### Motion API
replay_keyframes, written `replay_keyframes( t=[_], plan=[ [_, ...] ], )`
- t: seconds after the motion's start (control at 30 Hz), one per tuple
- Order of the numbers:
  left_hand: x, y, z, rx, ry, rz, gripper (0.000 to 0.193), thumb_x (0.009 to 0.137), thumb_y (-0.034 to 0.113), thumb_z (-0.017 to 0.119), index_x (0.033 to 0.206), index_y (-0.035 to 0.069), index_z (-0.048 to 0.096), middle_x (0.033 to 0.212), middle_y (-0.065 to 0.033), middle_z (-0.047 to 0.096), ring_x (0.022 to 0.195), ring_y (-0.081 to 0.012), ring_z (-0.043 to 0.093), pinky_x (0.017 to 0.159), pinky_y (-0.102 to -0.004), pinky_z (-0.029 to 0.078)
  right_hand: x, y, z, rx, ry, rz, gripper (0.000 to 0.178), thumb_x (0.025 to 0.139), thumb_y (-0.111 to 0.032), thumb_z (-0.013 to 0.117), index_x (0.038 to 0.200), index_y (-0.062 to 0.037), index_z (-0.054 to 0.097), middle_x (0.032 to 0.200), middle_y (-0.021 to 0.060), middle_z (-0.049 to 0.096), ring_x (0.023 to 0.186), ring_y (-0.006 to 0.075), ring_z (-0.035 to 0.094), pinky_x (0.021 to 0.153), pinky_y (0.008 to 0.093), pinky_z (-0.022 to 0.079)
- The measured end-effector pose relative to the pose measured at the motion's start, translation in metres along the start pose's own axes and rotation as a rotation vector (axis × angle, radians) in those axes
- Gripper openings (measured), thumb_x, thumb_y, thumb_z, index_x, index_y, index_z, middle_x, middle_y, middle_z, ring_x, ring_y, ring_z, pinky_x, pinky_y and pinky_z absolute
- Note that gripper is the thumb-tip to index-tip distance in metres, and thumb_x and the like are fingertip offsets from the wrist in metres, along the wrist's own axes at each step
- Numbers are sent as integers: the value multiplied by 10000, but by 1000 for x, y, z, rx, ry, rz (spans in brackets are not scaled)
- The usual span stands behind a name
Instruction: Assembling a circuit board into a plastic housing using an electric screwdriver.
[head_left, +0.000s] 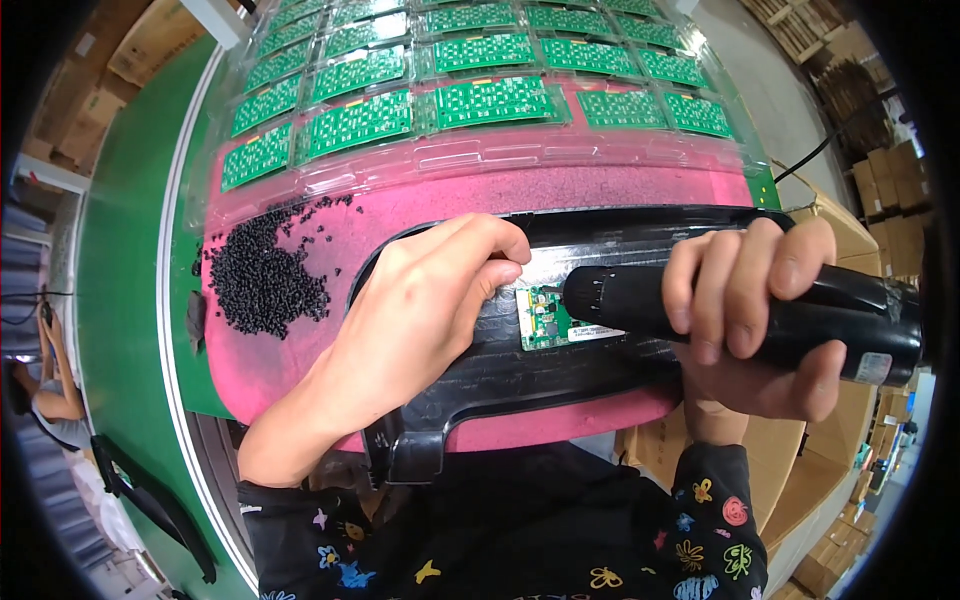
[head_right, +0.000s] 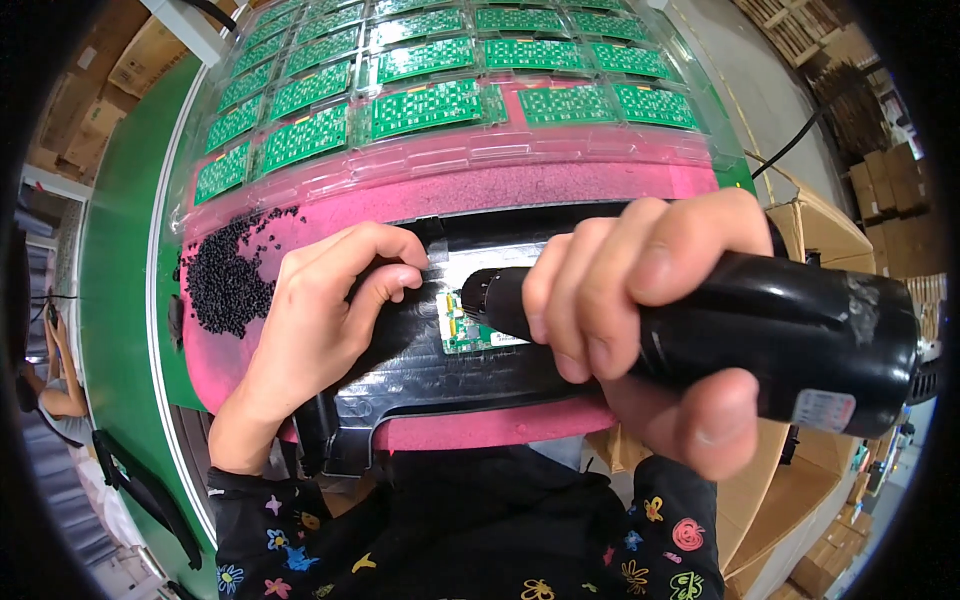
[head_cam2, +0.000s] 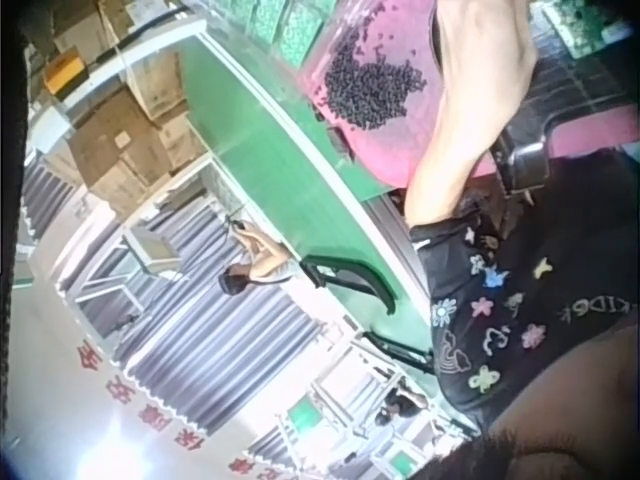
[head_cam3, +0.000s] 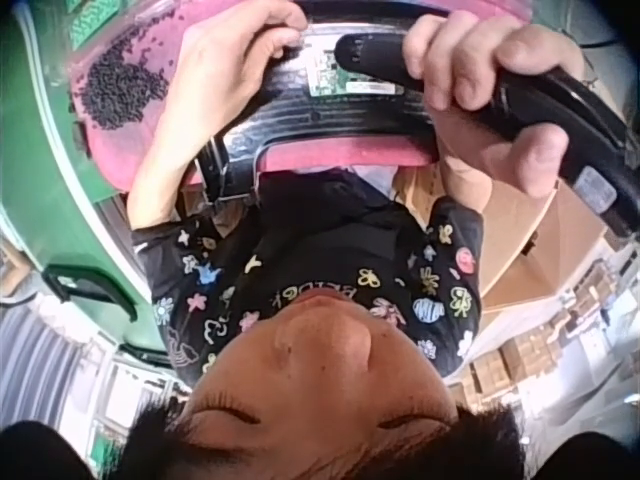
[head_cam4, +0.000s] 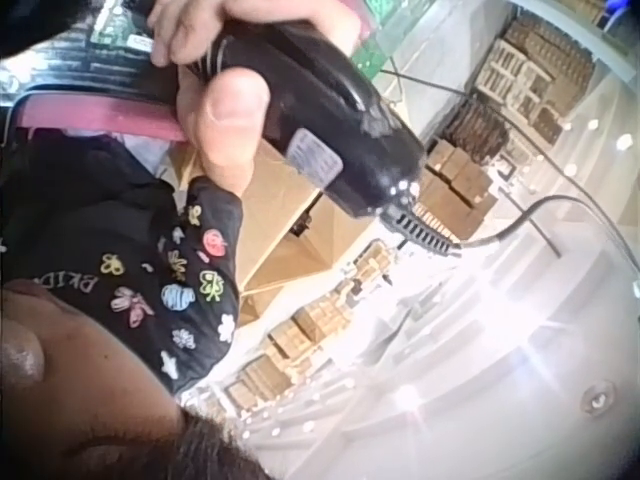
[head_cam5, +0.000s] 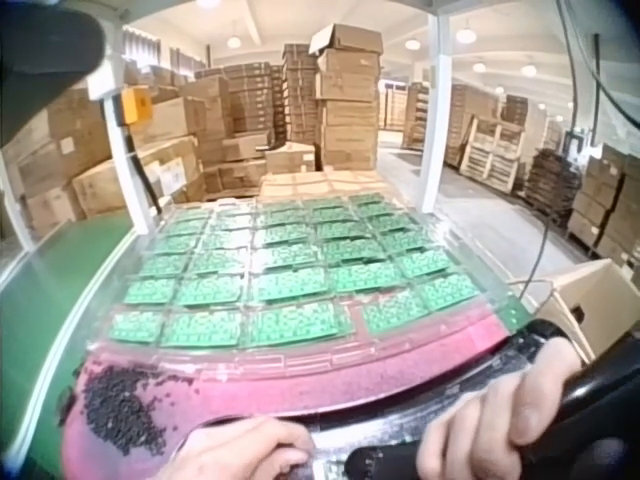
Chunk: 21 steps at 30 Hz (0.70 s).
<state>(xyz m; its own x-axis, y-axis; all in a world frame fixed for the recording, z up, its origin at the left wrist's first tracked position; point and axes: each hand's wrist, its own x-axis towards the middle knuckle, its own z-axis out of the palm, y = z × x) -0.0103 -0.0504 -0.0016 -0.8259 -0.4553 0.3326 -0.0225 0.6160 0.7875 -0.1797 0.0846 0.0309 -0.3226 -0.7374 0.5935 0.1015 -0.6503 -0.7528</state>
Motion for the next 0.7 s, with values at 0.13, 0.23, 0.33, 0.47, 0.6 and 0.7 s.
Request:
replay_keyframes(
  t=[0.13, 0.23, 0.33, 0.47, 0.6, 0.7],
  plan=[
    [-2, -4, -1, 54, 0, 51, 136, 822, -26, 667, 939, -18, 597, 840, -139, 655, 783, -306, 668, 689, -349, 520, -1, 3, 9, -22, 1, 30, 410, 862, -455, 629, 1013, -106, 477, 676, -34, 499, 508, 84, 473, 569, 267, 431],
    [-5, -6, -5, 72, -26, 22, 157, 827, -16, 663, 960, -18, 579, 847, -158, 642, 801, -337, 659, 694, -373, 516, 1, 3, 21, -102, 95, 107, 414, 854, -454, 634, 1003, -104, 473, 670, -31, 489, 498, 90, 454, 565, 273, 422],
    [-9, -10, -9, 113, -157, -13, 183, 845, -3, 633, 1005, -17, 547, 856, -183, 627, 815, -388, 633, 691, -421, 499, 8, 6, 36, -200, 193, 180, 412, 845, -446, 640, 976, -97, 465, 647, -25, 471, 486, 93, 427, 567, 287, 416],
    [-12, -15, -9, 176, -255, -22, 184, 860, 0, 594, 1034, -22, 537, 885, -199, 628, 858, -414, 619, 722, -449, 489, 25, 8, 37, -212, -48, 310, 403, 850, -418, 661, 935, -82, 454, 636, -13, 471, 473, 102, 441, 540, 289, 417],
    [-15, -17, -8, 137, -184, 104, 231, 776, -25, 522, 1004, -35, 484, 841, -204, 571, 819, -420, 593, 659, -486, 462, 39, 20, 34, -236, -236, 325, 397, 871, -393, 653, 931, -58, 448, 606, 8, 444, 442, 103, 419, 501, 263, 402],
    [-13, -16, -8, 180, -225, 89, 230, 793, -11, 514, 1018, -31, 471, 828, -209, 584, 821, -421, 607, 654, -490, 467, 33, 26, 41, -205, -129, 277, 399, 871, -400, 628, 962, -49, 461, 605, 2, 439, 447, 99, 413, 490, 261, 387]
  ],
)
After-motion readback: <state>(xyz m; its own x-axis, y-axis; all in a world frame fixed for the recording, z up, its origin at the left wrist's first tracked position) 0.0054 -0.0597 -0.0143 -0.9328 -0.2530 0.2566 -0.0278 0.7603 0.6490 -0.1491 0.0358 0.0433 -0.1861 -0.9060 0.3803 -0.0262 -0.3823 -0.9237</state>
